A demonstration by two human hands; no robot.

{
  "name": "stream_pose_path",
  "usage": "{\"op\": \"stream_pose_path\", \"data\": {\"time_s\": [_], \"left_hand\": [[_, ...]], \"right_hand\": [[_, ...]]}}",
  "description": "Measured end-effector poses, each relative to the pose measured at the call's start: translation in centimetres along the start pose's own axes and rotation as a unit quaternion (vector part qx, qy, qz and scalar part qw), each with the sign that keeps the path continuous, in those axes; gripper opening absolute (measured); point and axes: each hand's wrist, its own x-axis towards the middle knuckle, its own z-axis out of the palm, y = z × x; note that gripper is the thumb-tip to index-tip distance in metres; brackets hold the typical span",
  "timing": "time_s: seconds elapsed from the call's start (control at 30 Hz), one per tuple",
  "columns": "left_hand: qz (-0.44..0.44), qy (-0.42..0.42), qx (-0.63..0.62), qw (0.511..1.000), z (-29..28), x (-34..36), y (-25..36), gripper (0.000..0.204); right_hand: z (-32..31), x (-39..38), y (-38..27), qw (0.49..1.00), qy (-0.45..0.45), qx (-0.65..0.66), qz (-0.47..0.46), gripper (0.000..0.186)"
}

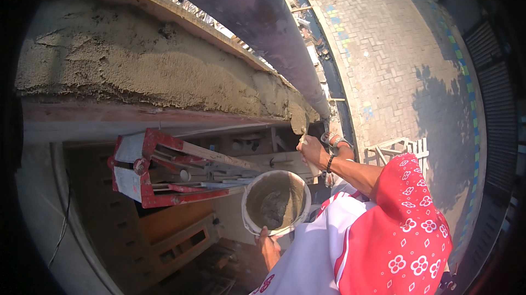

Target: The person scoops cement from a bucket with a trowel and applies it to a vertical wall surface, smoothing it in repeated strokes. The person holds the bucket in the left hand and uses the trowel in the right hand to spread the material along the wall.

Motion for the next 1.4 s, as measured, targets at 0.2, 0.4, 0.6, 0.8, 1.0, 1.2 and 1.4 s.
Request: {"op": "stream_pose_path", "data": {"time_s": [0.2, 0.4, 0.6, 0.8, 1.0, 1.2, 1.4], "left_hand": [[-0.007, -0.001, 0.003, 1.000, 0.9, 0.8, 0.0, 0.055], [-0.024, -0.026, 0.017, 0.999, 1.3, 1.7, 0.1, 0.056], [-0.021, -0.070, 0.052, 0.996, 2.8, 2.4, 0.9, 0.047], [0.008, -0.067, 0.017, 0.998, 3.3, 2.2, 1.1, 0.042], [0.030, -0.115, 0.044, 0.992, 3.0, 3.0, 1.4, 0.044], [0.021, -0.100, 0.064, 0.993, 3.2, 2.9, 1.7, 0.042], [0.024, -0.117, 0.094, 0.988, 3.4, 3.0, 1.8, 0.042]], "right_hand": [[-0.5, -1.7, -1.1, 0.997, -0.022, -0.049, -0.046, 0.015], [-0.6, -3.3, -1.7, 0.996, -0.031, -0.065, -0.049, 0.015], [-1.0, -5.1, -1.7, 0.998, -0.044, -0.032, -0.033, 0.015], [-2.2, -1.5, 1.2, 0.999, 0.028, 0.015, 0.016, 0.015], [-1.6, 3.1, 0.7, 0.999, 0.006, -0.044, -0.027, 0.013], [-0.6, 0.1, -1.0, 0.998, -0.008, -0.030, -0.060, 0.020], [0.4, -0.4, -0.7, 0.986, -0.013, -0.091, -0.141, 0.021]]}}
